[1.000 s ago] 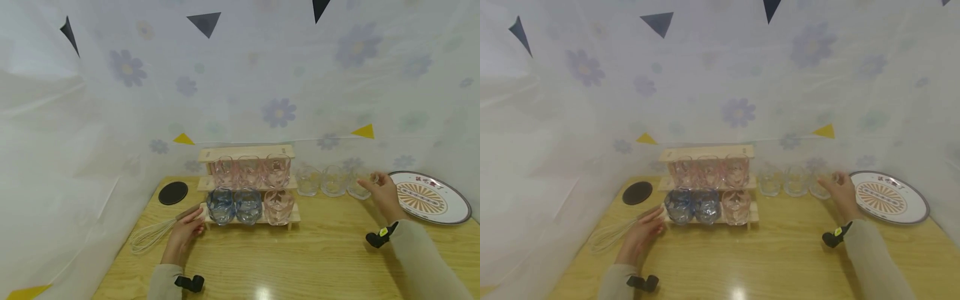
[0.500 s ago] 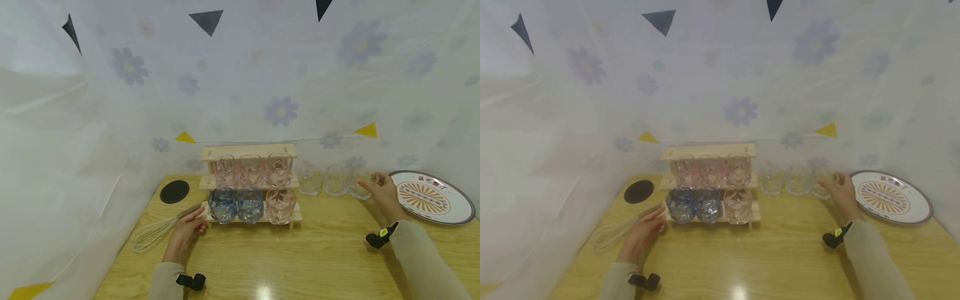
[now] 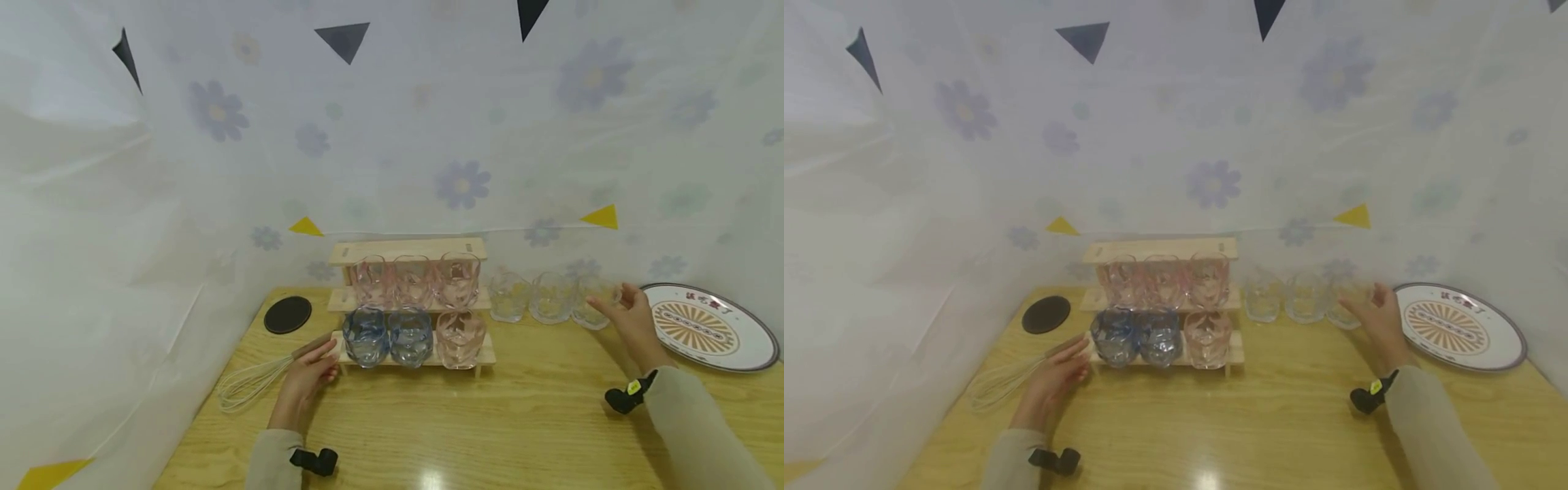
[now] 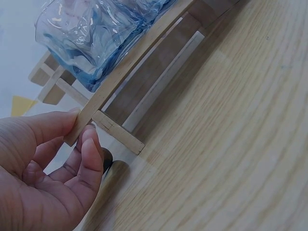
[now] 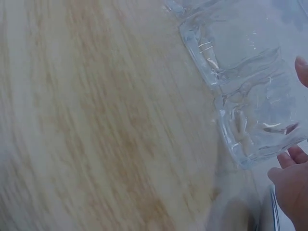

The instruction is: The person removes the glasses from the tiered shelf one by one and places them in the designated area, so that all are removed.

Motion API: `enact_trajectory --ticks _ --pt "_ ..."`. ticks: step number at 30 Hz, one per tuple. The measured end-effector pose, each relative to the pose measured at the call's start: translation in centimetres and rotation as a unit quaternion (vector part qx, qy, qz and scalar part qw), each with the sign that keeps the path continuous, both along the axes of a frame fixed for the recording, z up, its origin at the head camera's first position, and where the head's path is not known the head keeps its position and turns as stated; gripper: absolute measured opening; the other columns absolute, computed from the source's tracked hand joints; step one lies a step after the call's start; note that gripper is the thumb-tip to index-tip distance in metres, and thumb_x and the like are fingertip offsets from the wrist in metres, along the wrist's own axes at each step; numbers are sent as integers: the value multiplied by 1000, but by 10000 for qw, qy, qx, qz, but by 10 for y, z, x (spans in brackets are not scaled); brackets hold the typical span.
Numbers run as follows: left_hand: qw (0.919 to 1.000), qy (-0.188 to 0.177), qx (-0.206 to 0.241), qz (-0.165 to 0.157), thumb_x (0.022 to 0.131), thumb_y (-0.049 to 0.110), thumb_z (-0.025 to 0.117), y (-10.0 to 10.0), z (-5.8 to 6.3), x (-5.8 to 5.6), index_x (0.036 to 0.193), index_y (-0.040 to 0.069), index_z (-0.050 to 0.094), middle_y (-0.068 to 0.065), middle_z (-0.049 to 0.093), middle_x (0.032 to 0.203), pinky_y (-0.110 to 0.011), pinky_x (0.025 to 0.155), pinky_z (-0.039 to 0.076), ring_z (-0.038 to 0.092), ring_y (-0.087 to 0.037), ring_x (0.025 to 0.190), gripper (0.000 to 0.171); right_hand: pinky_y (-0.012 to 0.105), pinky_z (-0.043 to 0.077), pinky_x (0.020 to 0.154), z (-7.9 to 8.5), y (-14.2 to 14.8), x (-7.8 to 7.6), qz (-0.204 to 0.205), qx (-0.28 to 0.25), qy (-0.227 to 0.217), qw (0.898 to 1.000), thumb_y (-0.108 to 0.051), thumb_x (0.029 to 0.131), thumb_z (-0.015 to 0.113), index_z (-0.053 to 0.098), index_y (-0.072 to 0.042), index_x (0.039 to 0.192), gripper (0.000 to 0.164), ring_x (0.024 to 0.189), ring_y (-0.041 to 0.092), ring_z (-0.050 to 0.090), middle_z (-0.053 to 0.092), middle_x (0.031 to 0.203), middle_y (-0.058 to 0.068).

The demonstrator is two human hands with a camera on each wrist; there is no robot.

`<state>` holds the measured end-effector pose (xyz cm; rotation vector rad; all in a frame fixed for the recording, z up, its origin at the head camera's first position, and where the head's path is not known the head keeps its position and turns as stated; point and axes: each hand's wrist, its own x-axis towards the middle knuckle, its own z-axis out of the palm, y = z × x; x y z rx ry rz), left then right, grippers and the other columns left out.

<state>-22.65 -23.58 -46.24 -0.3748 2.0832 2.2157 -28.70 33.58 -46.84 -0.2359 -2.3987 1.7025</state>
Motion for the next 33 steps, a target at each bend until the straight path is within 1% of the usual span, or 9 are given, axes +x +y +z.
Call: enact_trajectory --ticks 4,8,13,17,21,24,29,30,33 --pt "10000 42 -47 -30 90 2 61 0 -1 0 133 -1 53 -1 64 70 -18 55 50 58 -7 59 44 59 9 111 11 -2 4 26 184 303 9994 -41 92 60 -5 -3 151 95 140 42 0 -2 155 23" --pt "10000 38 -30 -25 90 2 62 0 0 1 133 -1 53 -2 64 70 -18 55 49 58 -7 59 44 55 4 113 23 -4 9 146 338 499 9981 -39 93 58 -4 -5 152 92 142 38 -1 0 155 23" --pt "10000 -42 59 60 89 3 64 1 0 1 132 0 54 -1 65 69 -17 53 49 58 -7 57 45 56 6 112 35 -8 13 333 439 639 9964 -38 93 58 -2 -9 152 89 142 37 4 2 155 21" --pt "9999 -45 87 68 89 4 65 0 1 1 133 2 53 -2 66 69 -17 53 49 58 -7 57 45 51 10 114 43 -18 12 520 561 822 9937 -33 94 59 1 -9 152 86 139 39 11 9 153 24" --pt "10000 -35 61 44 89 5 65 -1 1 2 133 2 53 -2 66 70 -18 54 49 59 -7 58 46 37 20 114 49 -35 8 730 699 942 9904 -31 94 60 4 -7 152 84 134 39 21 19 147 25" --pt "10000 -18 -35 2 90 5 64 -1 1 2 133 2 53 -2 66 70 -17 54 50 59 -7 59 45 33 29 110 54 -52 6 852 850 1080 9868 -29 93 62 8 -4 151 83 128 36 28 26 142 22" --pt "10000 39 -43 7 89 4 64 0 2 2 132 0 53 -2 66 70 -17 54 50 58 -7 59 44 25 37 100 62 -79 6 949 924 1206 9838 -31 91 64 14 -2 150 83 123 35 35 32 138 19" --pt "10000 35 -31 14 89 3 64 1 2 2 132 0 53 -2 66 70 -17 54 50 58 -7 59 44 23 37 98 63 -84 5 963 891 1209 9840 -31 91 64 15 -1 149 83 122 35 36 33 137 20" --pt "10000 37 -26 19 89 4 64 0 2 2 132 0 53 -2 66 70 -18 54 50 58 -7 59 45 30 39 99 65 -100 4 1004 782 1195 9846 -33 90 65 18 -2 149 82 122 34 38 35 136 19"
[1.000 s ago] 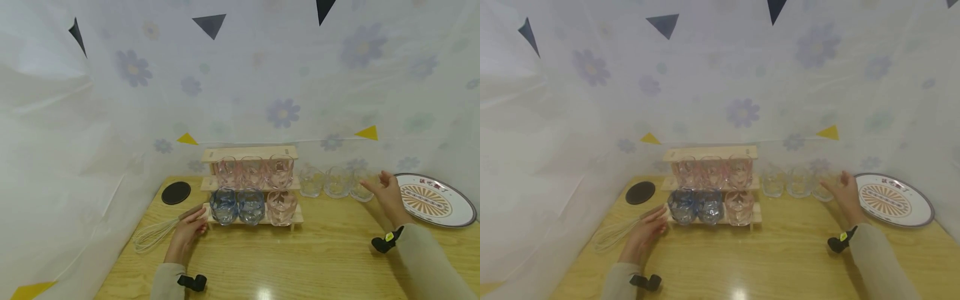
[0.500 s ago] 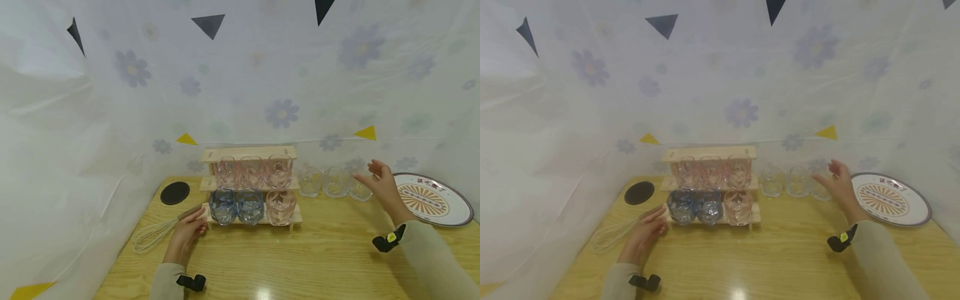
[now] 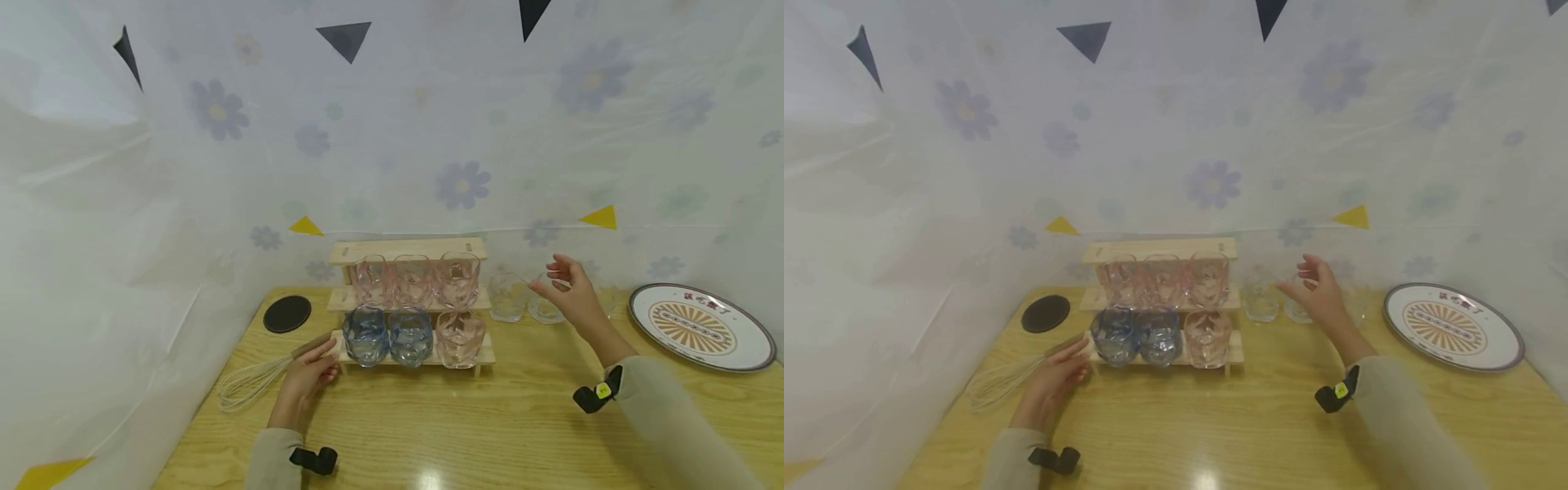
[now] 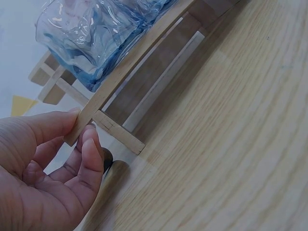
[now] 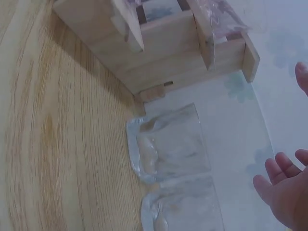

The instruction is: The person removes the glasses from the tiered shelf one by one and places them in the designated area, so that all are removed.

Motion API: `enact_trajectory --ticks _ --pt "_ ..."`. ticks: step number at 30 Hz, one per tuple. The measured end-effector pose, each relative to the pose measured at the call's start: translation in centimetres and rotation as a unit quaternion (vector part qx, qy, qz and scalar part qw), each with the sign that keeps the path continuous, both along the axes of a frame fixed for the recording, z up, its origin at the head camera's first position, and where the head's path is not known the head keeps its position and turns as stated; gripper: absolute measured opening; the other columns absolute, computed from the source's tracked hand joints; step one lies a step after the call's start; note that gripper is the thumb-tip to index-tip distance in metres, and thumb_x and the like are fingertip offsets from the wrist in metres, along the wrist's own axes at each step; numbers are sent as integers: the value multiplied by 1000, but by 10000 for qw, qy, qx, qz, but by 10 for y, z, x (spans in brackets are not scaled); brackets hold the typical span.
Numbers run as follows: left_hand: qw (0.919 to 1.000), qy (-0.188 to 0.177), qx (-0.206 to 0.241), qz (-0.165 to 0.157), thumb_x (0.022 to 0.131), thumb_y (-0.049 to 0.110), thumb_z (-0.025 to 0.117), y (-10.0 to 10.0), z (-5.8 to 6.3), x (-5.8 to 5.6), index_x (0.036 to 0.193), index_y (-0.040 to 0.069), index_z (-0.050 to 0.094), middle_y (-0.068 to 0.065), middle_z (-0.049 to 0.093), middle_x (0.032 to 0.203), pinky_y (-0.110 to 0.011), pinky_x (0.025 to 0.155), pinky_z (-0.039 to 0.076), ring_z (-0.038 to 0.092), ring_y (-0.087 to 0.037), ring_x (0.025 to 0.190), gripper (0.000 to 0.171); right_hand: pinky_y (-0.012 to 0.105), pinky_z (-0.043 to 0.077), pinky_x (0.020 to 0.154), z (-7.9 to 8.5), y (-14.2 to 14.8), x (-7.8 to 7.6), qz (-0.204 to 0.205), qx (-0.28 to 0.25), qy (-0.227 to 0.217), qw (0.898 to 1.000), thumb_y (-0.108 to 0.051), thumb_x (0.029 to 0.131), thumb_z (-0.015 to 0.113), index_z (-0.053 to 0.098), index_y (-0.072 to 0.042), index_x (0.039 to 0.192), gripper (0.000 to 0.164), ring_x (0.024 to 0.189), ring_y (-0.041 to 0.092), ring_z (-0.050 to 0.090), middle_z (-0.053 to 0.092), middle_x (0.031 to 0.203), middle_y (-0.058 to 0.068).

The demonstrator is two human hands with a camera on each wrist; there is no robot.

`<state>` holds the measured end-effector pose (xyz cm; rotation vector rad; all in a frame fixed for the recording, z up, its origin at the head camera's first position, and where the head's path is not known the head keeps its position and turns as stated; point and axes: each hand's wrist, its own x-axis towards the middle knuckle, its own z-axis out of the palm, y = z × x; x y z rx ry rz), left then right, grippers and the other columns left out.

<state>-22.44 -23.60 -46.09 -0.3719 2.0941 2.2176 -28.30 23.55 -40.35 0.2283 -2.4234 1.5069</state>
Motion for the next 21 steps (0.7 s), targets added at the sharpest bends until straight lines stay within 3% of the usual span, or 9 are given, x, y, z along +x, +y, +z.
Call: enact_trajectory --ticks 4,7,17,21 --pt "10000 1 -23 -53 89 4 64 -1 1 0 133 0 53 -1 66 71 -17 55 50 58 -7 59 45 45 36 102 2 -21 0 168 -206 10 9996 -33 90 65 22 -4 148 78 122 33 39 37 135 16" --pt "10000 -5 -14 -73 89 4 64 0 1 0 133 1 53 -1 66 71 -17 55 50 58 -6 59 45 49 35 103 3 -35 0 359 -354 85 9987 -30 91 65 25 -3 147 74 121 34 39 37 134 17" --pt "10000 -24 62 4 89 3 64 0 -2 -1 132 -1 53 0 65 68 -17 54 50 58 -6 56 45 51 34 104 10 -70 -1 882 -687 -47 9937 -26 89 68 27 -3 145 74 119 30 38 38 133 18" --pt "10000 -43 51 4 89 3 64 0 -1 -2 132 1 53 0 66 69 -17 54 50 57 -6 57 45 52 34 104 13 -82 -2 991 -724 -120 9924 -26 88 70 26 -4 146 76 121 36 37 37 134 20"
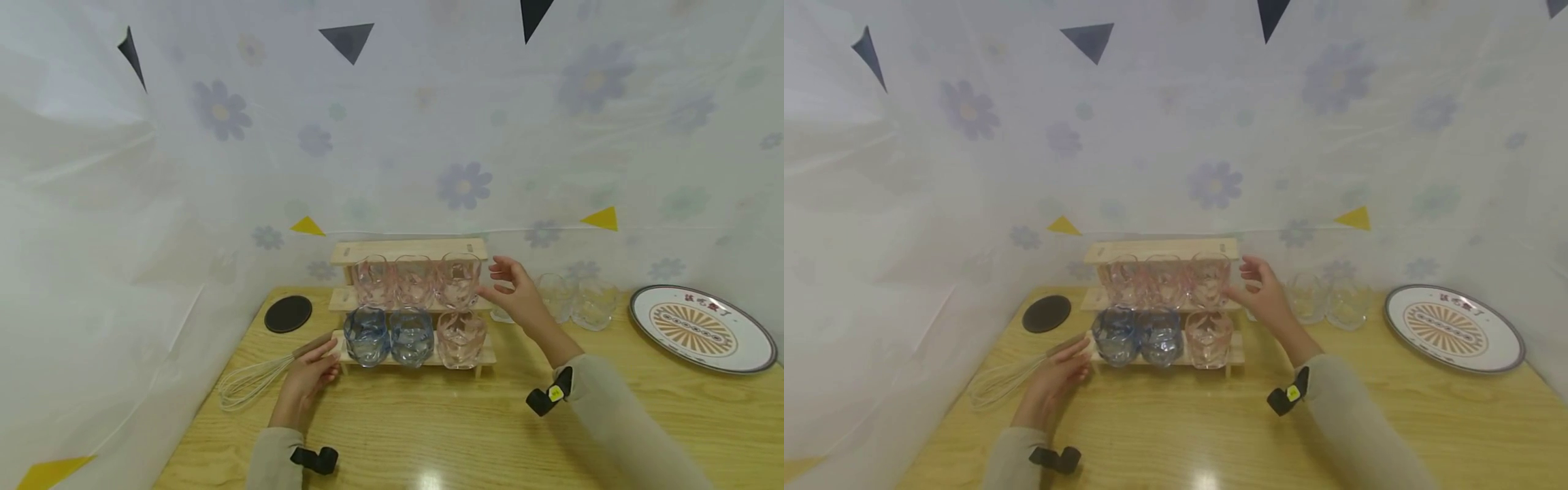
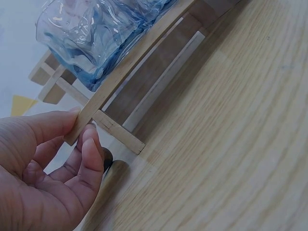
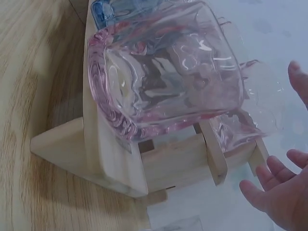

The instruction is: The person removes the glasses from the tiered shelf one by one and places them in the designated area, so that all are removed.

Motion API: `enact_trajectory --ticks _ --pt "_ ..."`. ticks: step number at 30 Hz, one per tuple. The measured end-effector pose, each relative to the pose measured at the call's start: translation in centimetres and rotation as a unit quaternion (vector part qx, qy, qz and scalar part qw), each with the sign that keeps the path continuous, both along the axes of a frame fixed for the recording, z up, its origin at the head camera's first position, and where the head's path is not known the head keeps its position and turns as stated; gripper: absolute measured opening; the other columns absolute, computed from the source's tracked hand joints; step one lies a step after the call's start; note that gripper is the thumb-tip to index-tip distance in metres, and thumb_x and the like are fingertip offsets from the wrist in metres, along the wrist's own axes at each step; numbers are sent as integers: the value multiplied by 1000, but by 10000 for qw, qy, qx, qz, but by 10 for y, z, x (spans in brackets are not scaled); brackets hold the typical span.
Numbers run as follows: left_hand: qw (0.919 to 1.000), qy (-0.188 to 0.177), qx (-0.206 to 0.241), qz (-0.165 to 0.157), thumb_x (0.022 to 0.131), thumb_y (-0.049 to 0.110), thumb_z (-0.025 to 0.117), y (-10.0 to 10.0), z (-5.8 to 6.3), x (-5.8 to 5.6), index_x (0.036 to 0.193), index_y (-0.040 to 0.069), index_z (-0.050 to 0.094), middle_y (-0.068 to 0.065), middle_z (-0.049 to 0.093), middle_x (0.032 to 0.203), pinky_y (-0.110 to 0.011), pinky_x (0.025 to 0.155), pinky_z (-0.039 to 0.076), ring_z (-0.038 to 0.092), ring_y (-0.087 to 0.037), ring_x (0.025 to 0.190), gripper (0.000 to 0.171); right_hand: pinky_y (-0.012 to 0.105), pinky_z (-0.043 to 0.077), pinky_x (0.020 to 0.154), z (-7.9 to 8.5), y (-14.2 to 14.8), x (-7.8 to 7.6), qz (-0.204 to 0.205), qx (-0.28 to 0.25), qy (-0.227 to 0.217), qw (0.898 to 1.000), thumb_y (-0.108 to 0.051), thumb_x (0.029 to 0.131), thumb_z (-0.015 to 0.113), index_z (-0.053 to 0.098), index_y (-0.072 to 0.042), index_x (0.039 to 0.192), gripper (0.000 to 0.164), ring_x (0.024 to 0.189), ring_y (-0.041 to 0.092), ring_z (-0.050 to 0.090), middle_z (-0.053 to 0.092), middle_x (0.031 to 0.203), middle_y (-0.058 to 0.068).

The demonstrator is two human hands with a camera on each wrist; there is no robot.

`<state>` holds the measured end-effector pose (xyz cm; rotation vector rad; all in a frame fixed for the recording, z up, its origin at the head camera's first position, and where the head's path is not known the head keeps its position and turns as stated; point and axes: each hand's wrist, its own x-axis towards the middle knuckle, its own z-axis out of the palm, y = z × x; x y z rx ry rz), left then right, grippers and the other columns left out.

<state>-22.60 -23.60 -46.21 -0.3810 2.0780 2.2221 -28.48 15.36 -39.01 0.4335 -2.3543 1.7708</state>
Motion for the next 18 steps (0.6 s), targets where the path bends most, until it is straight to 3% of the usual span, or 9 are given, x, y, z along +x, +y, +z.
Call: enact_trajectory --ticks 18 --pt "10000 25 51 -38 89 2 63 -1 0 0 133 -2 52 0 65 67 -17 53 49 57 -6 57 45 48 36 100 5 -41 -5 -287 -235 -16 9993 -29 84 74 26 -4 147 84 120 32 37 38 135 17"
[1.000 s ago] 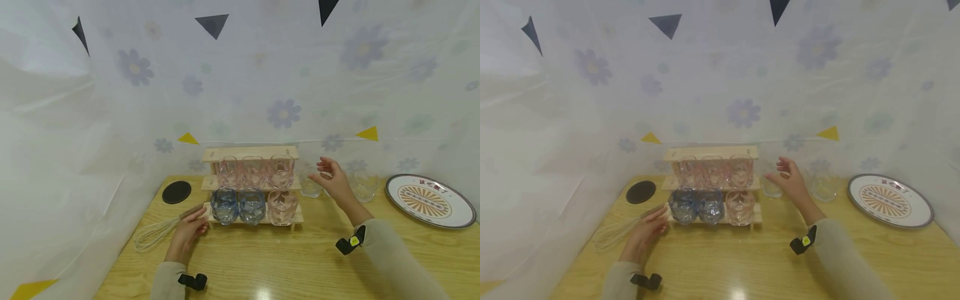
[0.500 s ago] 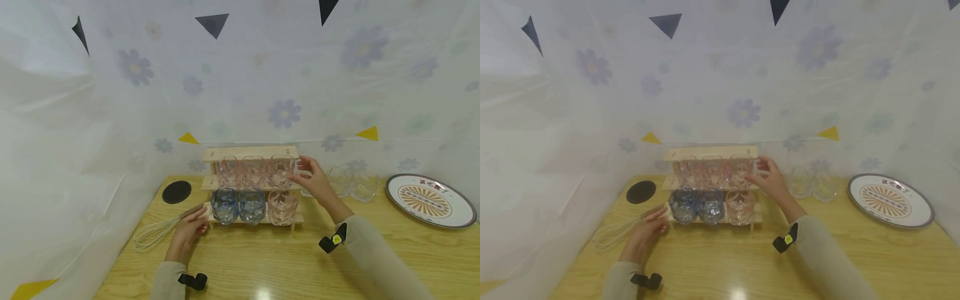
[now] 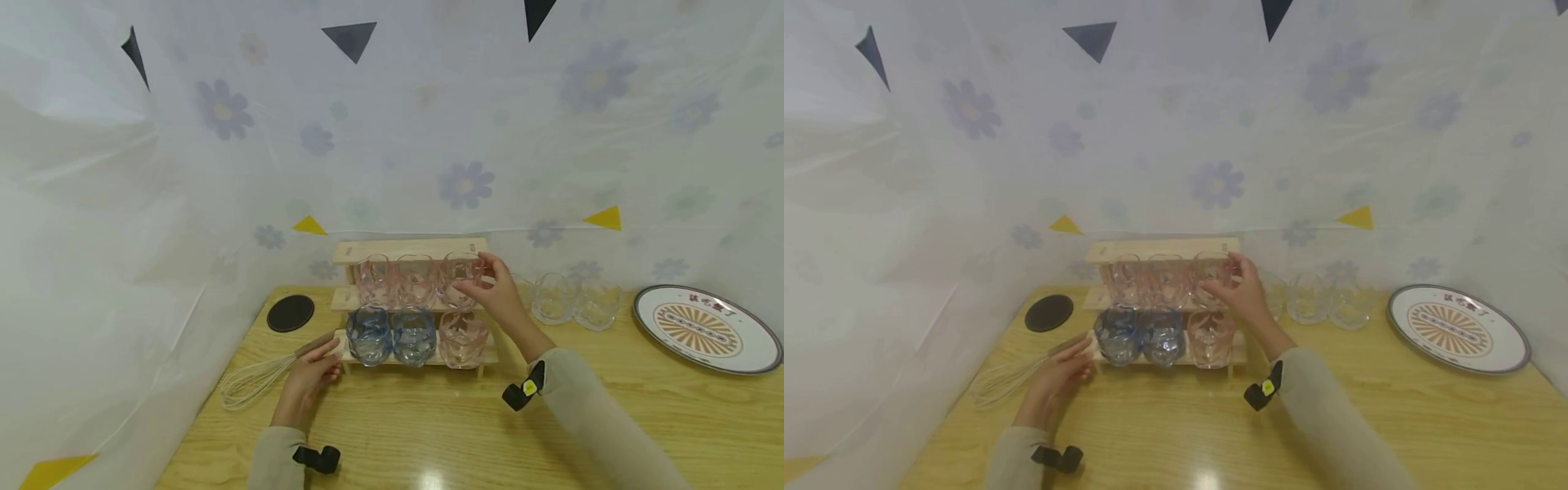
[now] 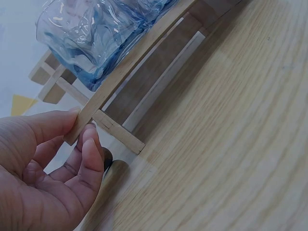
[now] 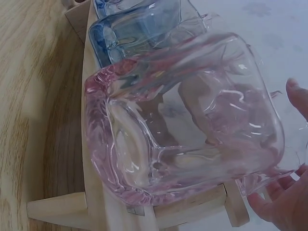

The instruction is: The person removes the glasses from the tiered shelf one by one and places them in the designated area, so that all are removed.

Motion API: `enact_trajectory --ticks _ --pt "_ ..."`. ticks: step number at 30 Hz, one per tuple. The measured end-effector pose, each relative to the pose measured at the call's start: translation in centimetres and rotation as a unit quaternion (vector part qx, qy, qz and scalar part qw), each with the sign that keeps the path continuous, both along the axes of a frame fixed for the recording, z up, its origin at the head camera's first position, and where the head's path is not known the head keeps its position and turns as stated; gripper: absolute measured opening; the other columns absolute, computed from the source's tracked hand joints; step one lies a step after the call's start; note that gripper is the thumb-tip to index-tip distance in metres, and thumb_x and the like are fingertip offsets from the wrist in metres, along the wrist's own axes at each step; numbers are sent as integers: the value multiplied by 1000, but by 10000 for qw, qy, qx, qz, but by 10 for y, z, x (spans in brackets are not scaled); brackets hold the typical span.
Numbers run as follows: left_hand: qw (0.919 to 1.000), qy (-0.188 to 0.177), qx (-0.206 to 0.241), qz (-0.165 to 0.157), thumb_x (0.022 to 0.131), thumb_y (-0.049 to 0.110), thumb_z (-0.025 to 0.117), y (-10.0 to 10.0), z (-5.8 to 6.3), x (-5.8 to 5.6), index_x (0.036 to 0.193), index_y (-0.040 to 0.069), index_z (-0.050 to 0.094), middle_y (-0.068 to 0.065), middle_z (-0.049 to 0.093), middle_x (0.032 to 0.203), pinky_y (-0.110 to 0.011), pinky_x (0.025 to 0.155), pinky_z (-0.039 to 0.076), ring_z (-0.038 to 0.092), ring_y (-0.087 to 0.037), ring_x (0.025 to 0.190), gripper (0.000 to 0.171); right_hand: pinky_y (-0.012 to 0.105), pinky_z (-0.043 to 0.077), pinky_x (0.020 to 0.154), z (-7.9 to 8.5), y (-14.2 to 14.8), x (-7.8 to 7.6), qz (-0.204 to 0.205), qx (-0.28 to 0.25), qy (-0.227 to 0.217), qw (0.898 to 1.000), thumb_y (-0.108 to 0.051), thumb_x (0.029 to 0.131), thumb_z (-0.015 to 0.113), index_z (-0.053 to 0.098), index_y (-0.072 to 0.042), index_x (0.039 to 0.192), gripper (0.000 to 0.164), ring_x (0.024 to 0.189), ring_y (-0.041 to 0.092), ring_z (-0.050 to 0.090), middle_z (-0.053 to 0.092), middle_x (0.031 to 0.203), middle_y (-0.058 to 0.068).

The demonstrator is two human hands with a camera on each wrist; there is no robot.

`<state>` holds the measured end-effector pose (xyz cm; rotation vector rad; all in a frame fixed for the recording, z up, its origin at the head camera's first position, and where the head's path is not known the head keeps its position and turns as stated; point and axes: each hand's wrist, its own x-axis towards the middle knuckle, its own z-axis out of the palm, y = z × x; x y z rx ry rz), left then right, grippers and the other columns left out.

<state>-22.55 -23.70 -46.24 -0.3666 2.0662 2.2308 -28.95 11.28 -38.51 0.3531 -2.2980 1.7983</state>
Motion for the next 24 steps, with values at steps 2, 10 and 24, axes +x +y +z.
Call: enact_trajectory --ticks 2,10,24 --pt "10000 -8 5 12 89 2 63 0 0 -1 133 -1 53 1 65 67 -17 53 49 57 -6 57 45 48 37 98 1 -2 0 -58 -14 25 10000 -30 83 74 26 -3 147 84 120 32 38 38 134 17" --pt "10000 4 -65 5 89 3 64 -1 1 -3 133 1 53 0 65 69 -17 53 49 57 -6 57 45 46 42 92 1 -7 -2 -369 77 290 9989 -32 81 76 33 -2 143 81 113 29 43 42 130 16" --pt "10000 69 -42 -32 90 3 63 1 1 1 132 -1 53 -2 64 70 -19 55 50 57 -8 59 44 15 47 75 -3 -5 -1 -1031 470 1228 9859 -21 76 82 49 1 134 70 97 21 49 51 112 15"
